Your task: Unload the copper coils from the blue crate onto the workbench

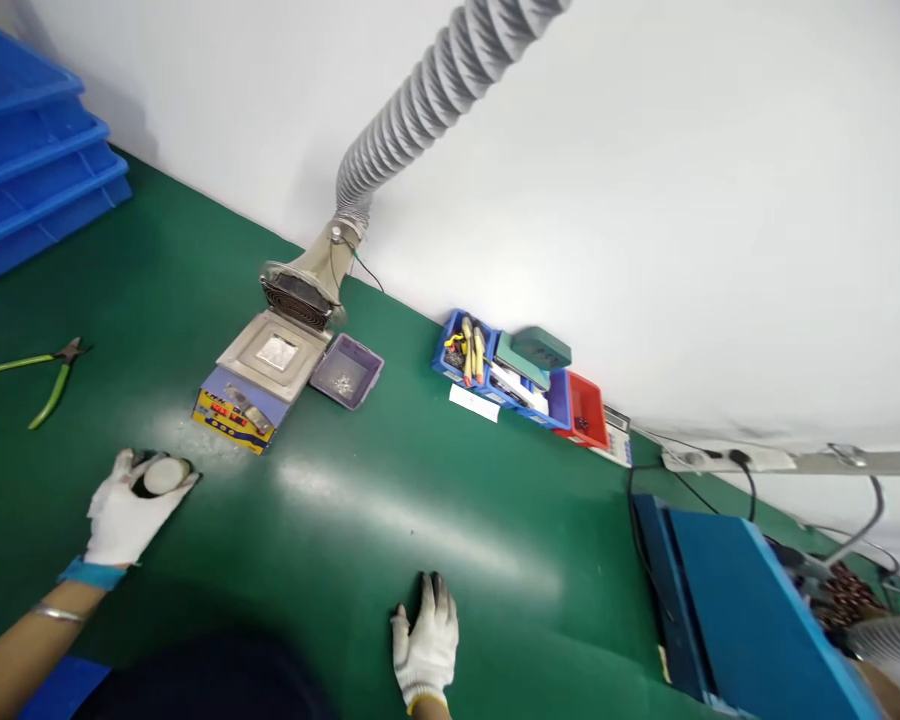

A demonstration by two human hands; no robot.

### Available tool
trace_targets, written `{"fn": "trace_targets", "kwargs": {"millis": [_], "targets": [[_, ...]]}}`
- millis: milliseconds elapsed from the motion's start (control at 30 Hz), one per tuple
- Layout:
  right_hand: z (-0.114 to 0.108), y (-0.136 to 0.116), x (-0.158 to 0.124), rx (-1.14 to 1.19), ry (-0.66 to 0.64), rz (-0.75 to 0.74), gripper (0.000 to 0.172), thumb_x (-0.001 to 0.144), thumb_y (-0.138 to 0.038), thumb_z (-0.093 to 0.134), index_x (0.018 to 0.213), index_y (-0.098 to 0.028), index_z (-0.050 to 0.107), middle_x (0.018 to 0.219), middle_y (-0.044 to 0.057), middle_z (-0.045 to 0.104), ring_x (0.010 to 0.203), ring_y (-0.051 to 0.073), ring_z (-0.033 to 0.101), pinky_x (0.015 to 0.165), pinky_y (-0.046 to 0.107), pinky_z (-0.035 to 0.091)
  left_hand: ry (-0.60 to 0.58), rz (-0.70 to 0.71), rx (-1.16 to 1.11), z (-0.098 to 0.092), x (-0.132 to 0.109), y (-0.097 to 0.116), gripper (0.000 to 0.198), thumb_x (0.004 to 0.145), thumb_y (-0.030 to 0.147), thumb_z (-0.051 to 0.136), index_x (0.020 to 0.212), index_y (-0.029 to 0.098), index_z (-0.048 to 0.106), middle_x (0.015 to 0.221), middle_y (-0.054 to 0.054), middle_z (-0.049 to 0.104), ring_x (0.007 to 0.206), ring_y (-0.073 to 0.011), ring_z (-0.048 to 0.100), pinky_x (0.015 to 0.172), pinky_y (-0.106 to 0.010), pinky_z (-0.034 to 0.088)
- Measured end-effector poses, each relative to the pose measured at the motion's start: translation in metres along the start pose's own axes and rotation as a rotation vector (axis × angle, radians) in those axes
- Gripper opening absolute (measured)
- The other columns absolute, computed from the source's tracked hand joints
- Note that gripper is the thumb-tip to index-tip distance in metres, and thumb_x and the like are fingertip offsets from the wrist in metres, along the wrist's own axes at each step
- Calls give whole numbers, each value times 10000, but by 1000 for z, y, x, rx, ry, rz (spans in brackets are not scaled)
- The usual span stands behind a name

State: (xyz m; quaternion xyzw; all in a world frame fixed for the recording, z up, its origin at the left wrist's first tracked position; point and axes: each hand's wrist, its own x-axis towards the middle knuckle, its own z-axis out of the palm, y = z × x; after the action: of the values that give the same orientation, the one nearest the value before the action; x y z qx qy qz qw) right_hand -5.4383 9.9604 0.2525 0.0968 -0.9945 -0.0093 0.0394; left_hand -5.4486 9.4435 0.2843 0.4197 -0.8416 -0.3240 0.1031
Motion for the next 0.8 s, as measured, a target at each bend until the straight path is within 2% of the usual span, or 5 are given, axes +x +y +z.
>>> {"fn": "trace_targets", "kwargs": {"millis": [133, 233, 333, 533, 800], "targets": [[0, 2, -2, 64, 47, -10, 640, 838, -404, 482, 1365, -40, 475, 1392, 224, 465, 1285, 385, 406, 1065, 543, 367, -12, 443, 41, 34, -57, 8, 612, 686, 648, 724, 1082, 192, 623, 1130, -103, 680, 990, -290, 653, 937, -389, 504], [-1, 3, -3, 92, 76, -15, 621, 850, -406, 479, 1363, -56, 476, 1389, 219, 468, 1276, 385, 414, 1043, 542, 387, -14, 575, 63, 69, -84, 33, 635, 731, 606, 715, 1167, 158, 599, 1138, -139, 682, 988, -300, 649, 914, -389, 495], [-2, 2, -4, 107, 92, -20, 596, 865, -413, 481, 1363, -85, 481, 1391, 209, 468, 1258, 388, 432, 1033, 543, 401, 7, 528, 48, 100, -91, 69, 764, 710, 595, 736, 1264, 104, 544, 1072, -163, 699, 955, -314, 650, 878, -397, 497], [-5, 5, -3, 143, 145, -75, 570, 842, -349, 534, 1355, -105, 482, 1388, 193, 483, 1258, 371, 431, 1023, 541, 415, 54, 360, -7, 142, -74, 137, 844, 713, 620, 706, 1312, 60, 506, 1036, -177, 699, 960, -329, 639, 879, -406, 476], [-3, 31, 15, 164, 163, -160, 568, 821, -311, 558, 1350, -119, 485, 1360, 177, 527, 1247, 364, 459, 1014, 539, 436, 218, 151, -22, 170, -53, 174, 838, 704, 584, 708, 1330, 67, 503, 1077, -193, 686, 1013, -361, 620, 923, -442, 452]]}}
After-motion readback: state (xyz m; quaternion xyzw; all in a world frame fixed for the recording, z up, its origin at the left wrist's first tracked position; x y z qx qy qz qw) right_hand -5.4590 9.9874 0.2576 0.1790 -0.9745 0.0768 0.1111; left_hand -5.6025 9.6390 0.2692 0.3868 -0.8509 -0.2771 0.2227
